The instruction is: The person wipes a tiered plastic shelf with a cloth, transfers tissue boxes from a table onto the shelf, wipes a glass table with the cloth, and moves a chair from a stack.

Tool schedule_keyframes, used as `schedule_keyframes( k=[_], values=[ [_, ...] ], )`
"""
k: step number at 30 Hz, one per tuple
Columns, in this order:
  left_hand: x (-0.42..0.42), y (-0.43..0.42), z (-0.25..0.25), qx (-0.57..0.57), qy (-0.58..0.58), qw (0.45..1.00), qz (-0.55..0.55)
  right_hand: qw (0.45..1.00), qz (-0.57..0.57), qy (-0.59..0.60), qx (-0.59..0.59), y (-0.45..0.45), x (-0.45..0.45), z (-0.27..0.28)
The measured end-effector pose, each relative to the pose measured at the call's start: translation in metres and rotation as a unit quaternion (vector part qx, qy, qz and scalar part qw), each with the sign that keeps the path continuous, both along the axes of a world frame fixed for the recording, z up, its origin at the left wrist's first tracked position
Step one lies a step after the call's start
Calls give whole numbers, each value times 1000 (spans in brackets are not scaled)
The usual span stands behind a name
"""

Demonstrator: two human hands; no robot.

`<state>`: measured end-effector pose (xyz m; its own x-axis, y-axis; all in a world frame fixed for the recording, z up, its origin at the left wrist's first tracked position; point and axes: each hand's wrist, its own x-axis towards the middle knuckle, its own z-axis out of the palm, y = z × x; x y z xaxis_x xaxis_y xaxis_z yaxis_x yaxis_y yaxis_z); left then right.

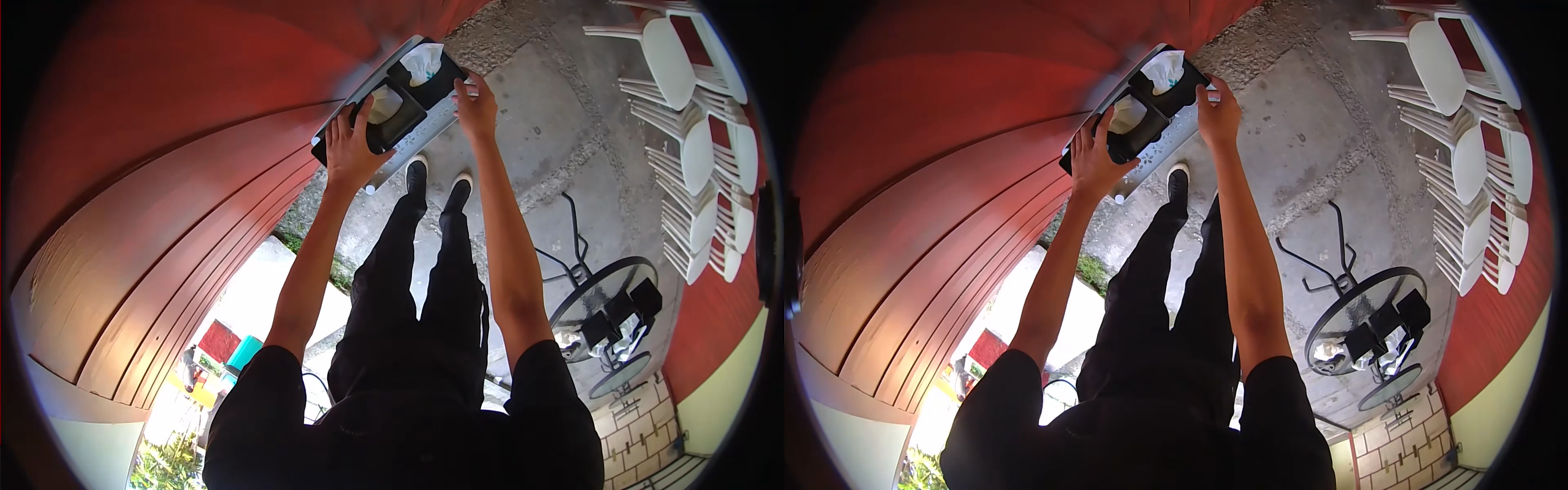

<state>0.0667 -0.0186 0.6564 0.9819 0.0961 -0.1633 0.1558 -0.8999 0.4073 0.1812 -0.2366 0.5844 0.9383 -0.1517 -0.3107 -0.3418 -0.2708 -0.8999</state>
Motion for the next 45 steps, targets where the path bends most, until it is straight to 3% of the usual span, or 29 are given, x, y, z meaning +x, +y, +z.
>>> schedule_keyframes(
  k=[7,19,22,25,28,32,36,42,45],
  values=[
    [-1,-1,-1,-17,-16,1000,1,993,19,-35,-108,-6,-2,2],
    [-6,-6,1,0,-27,1000,1,998,13,-31,-48,-13,-11,2],
    [-9,-6,3,-21,-1,1000,4,999,-29,-11,21,-20,-37,16],
    [-13,-15,17,33,-84,996,-5,999,-36,-1,24,-35,-82,32],
    [-27,-35,29,-20,-164,984,-68,998,-39,41,27,-56,-143,53],
    [-67,-93,59,-148,-73,972,-166,992,-78,89,45,-88,-233,79],
    [-113,-155,66,-328,43,912,-243,986,-121,112,38,-131,-299,117],
    [-151,-257,95,-288,176,870,-361,969,-237,70,-10,-209,-384,147],
    [-163,-315,106,-290,169,835,-436,943,-326,53,-30,-255,-428,160]
  ],
)
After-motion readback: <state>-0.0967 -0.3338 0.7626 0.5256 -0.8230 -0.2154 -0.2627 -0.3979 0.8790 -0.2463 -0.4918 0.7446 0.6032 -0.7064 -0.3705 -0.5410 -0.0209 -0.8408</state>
